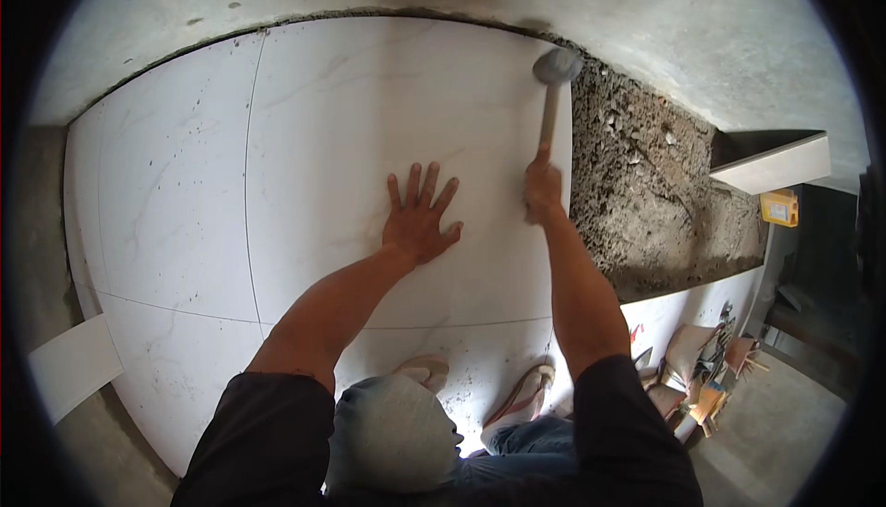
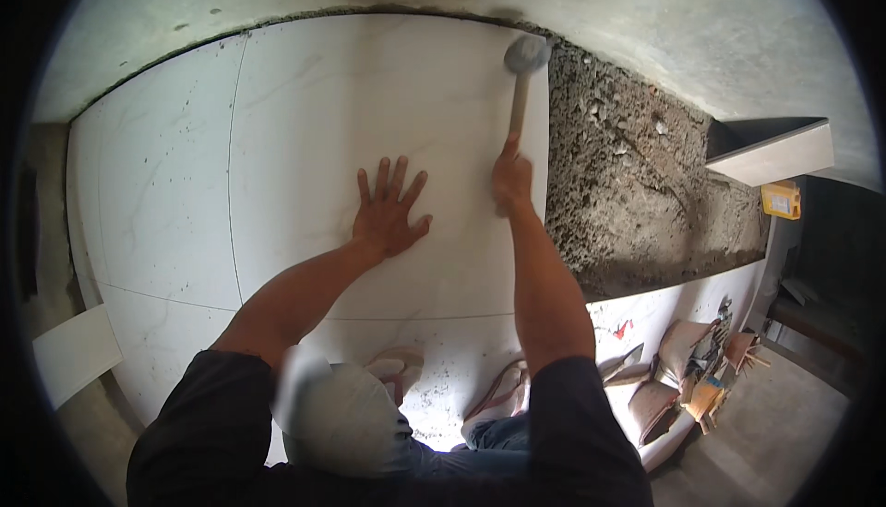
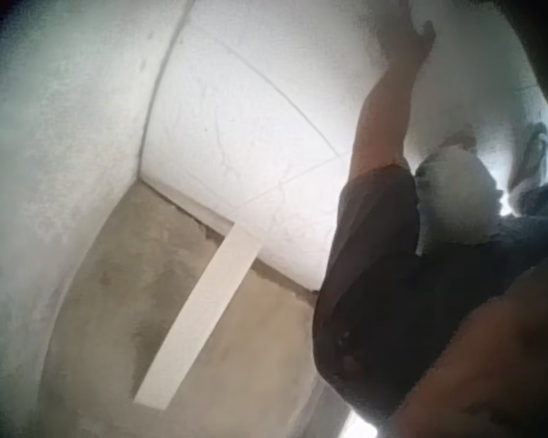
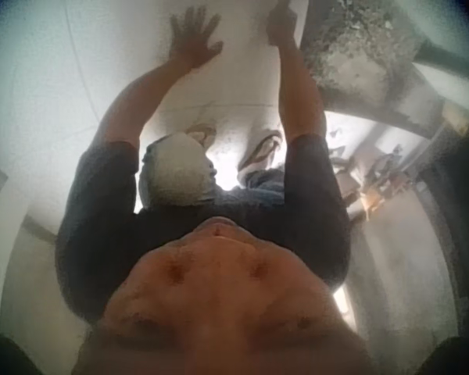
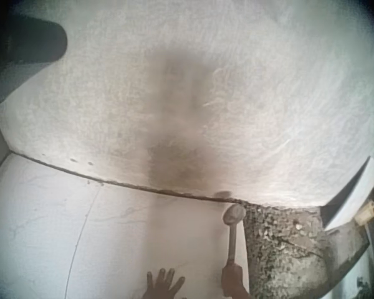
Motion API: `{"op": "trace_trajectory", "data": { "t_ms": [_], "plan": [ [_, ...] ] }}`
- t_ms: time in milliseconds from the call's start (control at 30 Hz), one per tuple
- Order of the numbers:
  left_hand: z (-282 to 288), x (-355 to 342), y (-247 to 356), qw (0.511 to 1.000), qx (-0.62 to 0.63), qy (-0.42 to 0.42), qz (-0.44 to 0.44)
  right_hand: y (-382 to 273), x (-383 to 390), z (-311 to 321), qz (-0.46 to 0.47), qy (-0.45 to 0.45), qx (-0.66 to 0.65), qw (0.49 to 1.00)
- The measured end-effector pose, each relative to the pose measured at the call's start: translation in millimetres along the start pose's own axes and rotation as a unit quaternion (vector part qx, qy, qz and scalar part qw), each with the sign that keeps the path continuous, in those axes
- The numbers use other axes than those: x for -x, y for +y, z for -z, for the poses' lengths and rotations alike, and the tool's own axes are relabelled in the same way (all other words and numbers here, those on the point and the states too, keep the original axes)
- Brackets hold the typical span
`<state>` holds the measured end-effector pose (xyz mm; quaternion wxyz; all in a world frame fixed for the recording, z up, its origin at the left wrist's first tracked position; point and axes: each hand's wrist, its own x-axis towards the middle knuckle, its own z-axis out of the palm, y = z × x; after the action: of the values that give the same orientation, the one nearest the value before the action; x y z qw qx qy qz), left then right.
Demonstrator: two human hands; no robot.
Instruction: The person taps a large white tile into place with a rubber mallet, lifts it to reveal the mortar bed, and uses a trowel to spread and smooth mortar from a bucket before repositioning the tile and tapping it down again.
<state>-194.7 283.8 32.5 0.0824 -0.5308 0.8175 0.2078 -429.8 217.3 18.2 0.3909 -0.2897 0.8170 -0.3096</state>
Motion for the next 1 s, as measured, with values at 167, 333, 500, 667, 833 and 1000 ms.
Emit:
{"op": "trace_trajectory", "data": {
  "t_ms": [167,333,500,667,833,1000],
  "plan": [
    [-3.0,2.1,8.3,1.000,0.009,-0.009,-0.006,-1.2,15.5,-2.2,0.029,-0.004,-0.172,0.985],
    [-1.6,0.4,-5.6,0.999,0.016,-0.009,0.037,-47.7,49.8,-9.4,-0.011,-0.043,-0.158,0.986],
    [-3.5,9.8,-6.7,0.999,0.033,0.004,0.016,-35.2,42.8,-4.4,-0.064,-0.063,-0.097,0.991],
    [5.4,-0.7,-11.8,0.998,0.028,0.046,-0.014,-45.9,23.6,-11.2,-0.029,-0.007,-0.119,0.992],
    [-5.4,9.6,0.3,0.997,0.054,0.047,-0.022,-38.0,32.0,-13.5,0.036,0.014,-0.146,0.989],
    [-17.0,-18.1,-58.4,0.989,0.089,0.093,-0.076,-70.1,35.9,-9.6,-0.063,-0.053,-0.122,0.989]
  ]
}}
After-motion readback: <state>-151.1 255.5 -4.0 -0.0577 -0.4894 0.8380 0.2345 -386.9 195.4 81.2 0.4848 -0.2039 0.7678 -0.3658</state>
